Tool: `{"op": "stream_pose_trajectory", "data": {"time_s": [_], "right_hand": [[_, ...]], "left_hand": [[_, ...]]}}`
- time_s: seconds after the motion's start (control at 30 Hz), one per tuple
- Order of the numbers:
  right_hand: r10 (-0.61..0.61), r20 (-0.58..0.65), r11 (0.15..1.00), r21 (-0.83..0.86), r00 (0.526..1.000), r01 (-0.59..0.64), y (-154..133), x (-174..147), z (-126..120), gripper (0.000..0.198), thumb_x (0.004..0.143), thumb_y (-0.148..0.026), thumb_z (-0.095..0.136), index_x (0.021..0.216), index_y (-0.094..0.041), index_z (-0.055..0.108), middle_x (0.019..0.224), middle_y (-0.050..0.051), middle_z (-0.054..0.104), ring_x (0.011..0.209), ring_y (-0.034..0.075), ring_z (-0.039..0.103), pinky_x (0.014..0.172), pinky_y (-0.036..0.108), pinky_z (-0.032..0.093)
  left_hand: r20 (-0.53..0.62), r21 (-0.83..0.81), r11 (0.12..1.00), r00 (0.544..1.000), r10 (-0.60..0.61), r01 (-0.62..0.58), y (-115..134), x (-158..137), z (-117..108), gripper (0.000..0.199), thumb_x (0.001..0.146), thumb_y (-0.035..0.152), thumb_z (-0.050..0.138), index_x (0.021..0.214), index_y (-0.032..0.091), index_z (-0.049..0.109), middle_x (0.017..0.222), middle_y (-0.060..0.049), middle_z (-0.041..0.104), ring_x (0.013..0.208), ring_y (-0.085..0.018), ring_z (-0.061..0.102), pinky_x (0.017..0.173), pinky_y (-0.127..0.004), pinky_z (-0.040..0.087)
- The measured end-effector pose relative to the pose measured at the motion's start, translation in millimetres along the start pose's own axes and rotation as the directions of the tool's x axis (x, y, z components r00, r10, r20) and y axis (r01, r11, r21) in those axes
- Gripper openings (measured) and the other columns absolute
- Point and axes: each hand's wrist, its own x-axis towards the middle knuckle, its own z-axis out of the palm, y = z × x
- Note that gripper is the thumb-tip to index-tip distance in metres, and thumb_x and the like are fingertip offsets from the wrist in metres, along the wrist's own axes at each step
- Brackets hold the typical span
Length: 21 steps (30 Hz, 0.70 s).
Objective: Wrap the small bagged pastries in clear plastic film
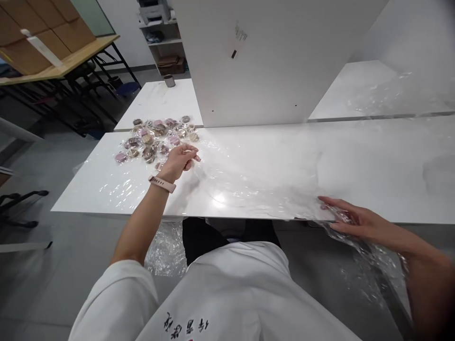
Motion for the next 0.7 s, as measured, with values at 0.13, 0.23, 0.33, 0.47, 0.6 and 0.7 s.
{"op": "stream_pose_trajectory", "data": {"time_s": [0.13,0.23,0.33,0.47,0.6,0.7], "right_hand": [[0.102,0.284,0.977,0.149,0.953,-0.149,8,15,-3,0.067,0.088,-0.063,0.06,0.151,-0.055,0.04,0.15,0.001,0.056,0.076,0.021,0.069,0.063,0.034,0.061],[0.047,0.195,0.998,-0.04,0.98,-0.04,9,18,-26,0.057,0.084,-0.071,0.057,0.134,-0.044,0.063,0.142,0.003,0.062,0.099,0.028,0.07,0.077,0.038,0.061],[-0.051,-0.208,0.913,-0.406,0.977,-0.039,-9,23,-46,0.065,0.077,-0.084,0.049,0.109,-0.033,0.073,0.134,0.009,0.066,0.117,0.041,0.063,0.091,0.056,0.055],[-0.19,-0.262,0.861,-0.507,0.946,0.033,-73,58,-36,0.083,0.084,-0.084,0.042,0.143,-0.027,0.054,0.133,0.014,0.067,0.108,0.041,0.066,0.089,0.057,0.052],[-0.295,-0.025,0.894,-0.36,0.955,0.267,-120,127,4,0.094,0.084,-0.075,0.057,0.158,-0.023,0.036,0.14,0.017,0.062,0.115,0.04,0.062,0.093,0.053,0.051],[-0.31,0.173,0.941,-0.083,0.935,0.327,-123,173,18,0.073,0.083,-0.069,0.064,0.143,-0.027,0.058,0.118,0.011,0.07,0.095,0.028,0.066,0.081,0.043,0.053]], "left_hand": [[-0.3,0.373,0.906,0.898,0.322,-0.2,-10,9,3,0.036,0.086,0.024,0.071,0.119,0.018,0.056,0.116,-0.013,0.064,0.077,-0.017,0.068,0.064,-0.032,0.055],[-0.17,0.563,0.679,0.737,0.654,-0.472,-11,-25,19,0.025,0.093,0.029,0.063,0.116,0.02,0.058,0.115,-0.011,0.064,0.098,-0.023,0.066,0.082,-0.04,0.056],[0.287,0.509,0.517,0.702,0.652,-0.688,-27,-77,52,0.016,0.098,0.035,0.057,0.107,0.022,0.06,0.101,-0.006,0.067,0.095,-0.021,0.064,0.083,-0.04,0.056],[0.637,0.515,0.359,0.628,0.448,-0.779,-66,-125,88,0.043,0.087,0.049,0.073,0.118,0.023,0.058,0.134,-0.013,0.06,0.125,-0.033,0.054,0.104,-0.057,0.049],[0.673,0.551,0.318,0.637,0.376,-0.771,-86,-135,86,0.041,0.088,0.04,0.073,0.122,0.023,0.056,0.147,-0.015,0.052,0.142,-0.035,0.044,0.118,-0.063,0.035],[0.694,0.538,0.327,0.629,0.351,-0.777,-88,-138,69,0.033,0.093,0.045,0.066,0.115,0.022,0.059,0.15,-0.013,0.051,0.144,-0.033,0.043,0.121,-0.061,0.034]]}}
